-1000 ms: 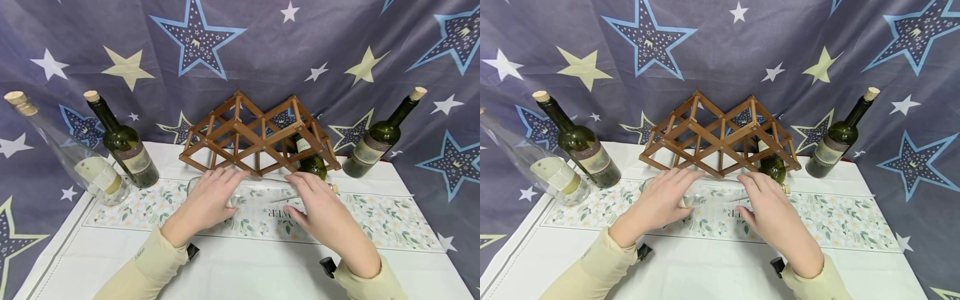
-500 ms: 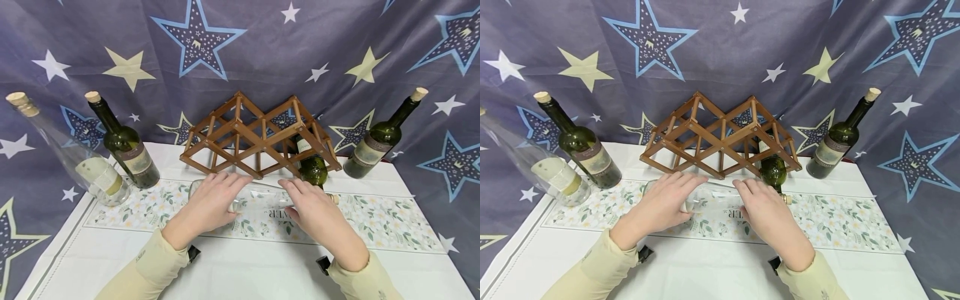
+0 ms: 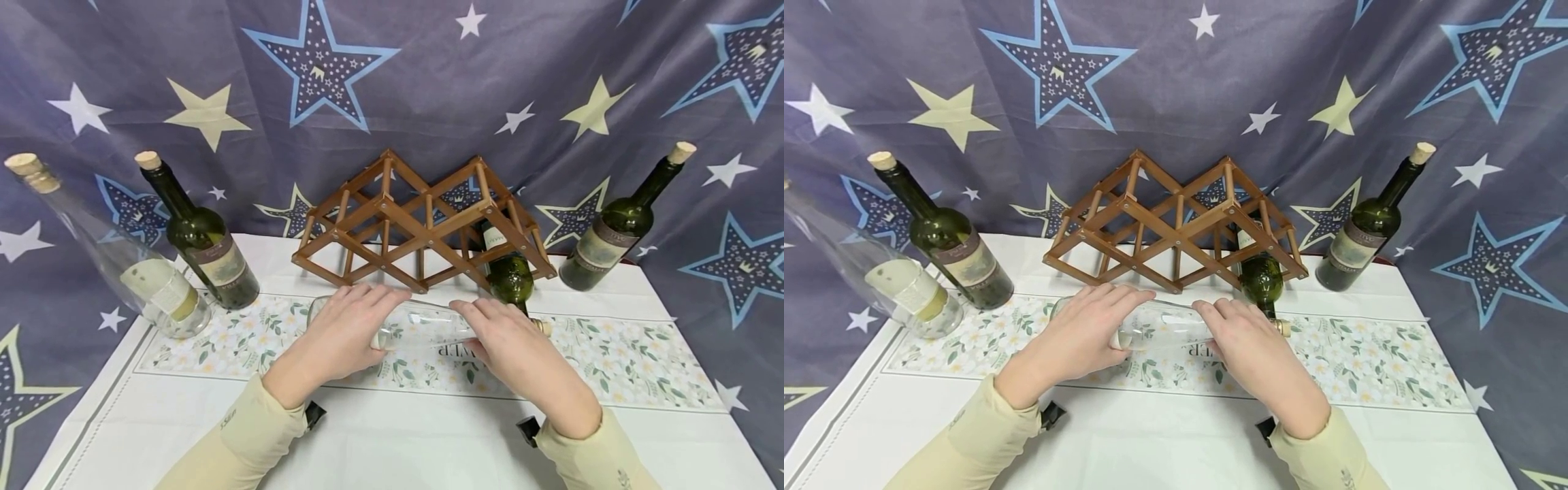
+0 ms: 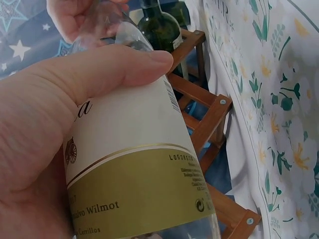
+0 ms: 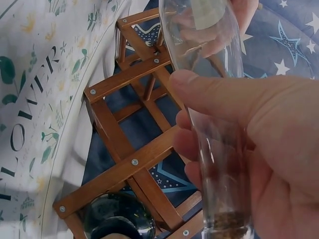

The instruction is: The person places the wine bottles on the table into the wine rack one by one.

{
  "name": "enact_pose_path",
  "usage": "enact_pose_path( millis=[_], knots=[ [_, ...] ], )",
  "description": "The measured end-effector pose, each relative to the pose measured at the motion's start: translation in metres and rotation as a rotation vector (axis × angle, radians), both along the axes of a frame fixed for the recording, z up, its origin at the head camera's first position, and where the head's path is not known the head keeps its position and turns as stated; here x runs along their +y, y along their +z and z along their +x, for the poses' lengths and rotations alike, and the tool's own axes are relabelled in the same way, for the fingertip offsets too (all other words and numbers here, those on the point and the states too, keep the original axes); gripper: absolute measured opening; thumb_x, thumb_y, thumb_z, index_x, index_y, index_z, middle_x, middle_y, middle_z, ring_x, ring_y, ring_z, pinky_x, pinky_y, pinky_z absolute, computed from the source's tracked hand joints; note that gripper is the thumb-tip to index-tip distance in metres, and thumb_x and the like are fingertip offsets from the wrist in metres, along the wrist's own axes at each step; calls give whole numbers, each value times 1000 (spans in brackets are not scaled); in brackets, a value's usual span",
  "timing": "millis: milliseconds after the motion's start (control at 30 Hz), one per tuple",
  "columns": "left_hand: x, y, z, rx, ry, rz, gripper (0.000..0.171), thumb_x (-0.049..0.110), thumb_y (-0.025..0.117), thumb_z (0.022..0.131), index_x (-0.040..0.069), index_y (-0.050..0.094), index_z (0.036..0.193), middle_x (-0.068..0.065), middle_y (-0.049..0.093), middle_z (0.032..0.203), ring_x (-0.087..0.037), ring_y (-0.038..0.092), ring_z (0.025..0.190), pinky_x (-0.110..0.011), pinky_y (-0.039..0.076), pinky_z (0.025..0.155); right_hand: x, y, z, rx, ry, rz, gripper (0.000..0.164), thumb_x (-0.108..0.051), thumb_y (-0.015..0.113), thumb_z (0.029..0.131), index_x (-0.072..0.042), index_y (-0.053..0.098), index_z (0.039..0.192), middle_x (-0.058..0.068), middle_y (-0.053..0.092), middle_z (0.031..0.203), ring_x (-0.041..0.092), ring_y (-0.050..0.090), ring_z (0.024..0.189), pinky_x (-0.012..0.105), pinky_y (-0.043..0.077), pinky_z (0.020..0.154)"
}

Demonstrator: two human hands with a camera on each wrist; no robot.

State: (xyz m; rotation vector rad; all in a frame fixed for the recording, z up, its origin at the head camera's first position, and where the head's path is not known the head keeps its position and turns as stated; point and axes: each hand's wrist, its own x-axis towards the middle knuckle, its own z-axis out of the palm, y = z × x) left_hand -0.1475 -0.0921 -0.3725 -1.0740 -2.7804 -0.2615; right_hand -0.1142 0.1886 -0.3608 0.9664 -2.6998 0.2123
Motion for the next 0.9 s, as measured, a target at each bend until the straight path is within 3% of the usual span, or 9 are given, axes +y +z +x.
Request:
enact_pose_path(
  millis=[167,667,900],
  knots=[
    [-1,0,0,-3,-1,1,96,41,87,69,24,41,151,-1,52,142,-30,47,130,-56,33,107,1,2,0,-5,10,18,59,-22,80,83,-10,56,135,5,63,108,22,61,96,40,50,81],
    [-1,3,1,45,12,-26,98,56,83,70,24,41,152,2,52,141,-26,45,130,-51,33,106,10,6,3,-59,-21,25,59,-24,78,86,-10,55,139,16,62,126,35,58,118,51,46,99],
    [-3,4,2,75,12,-23,100,59,81,70,21,40,153,0,51,142,-27,46,128,-50,34,105,17,9,4,-71,-30,10,59,-23,77,87,-7,55,139,15,63,126,33,59,116,51,46,99]
  ],
)
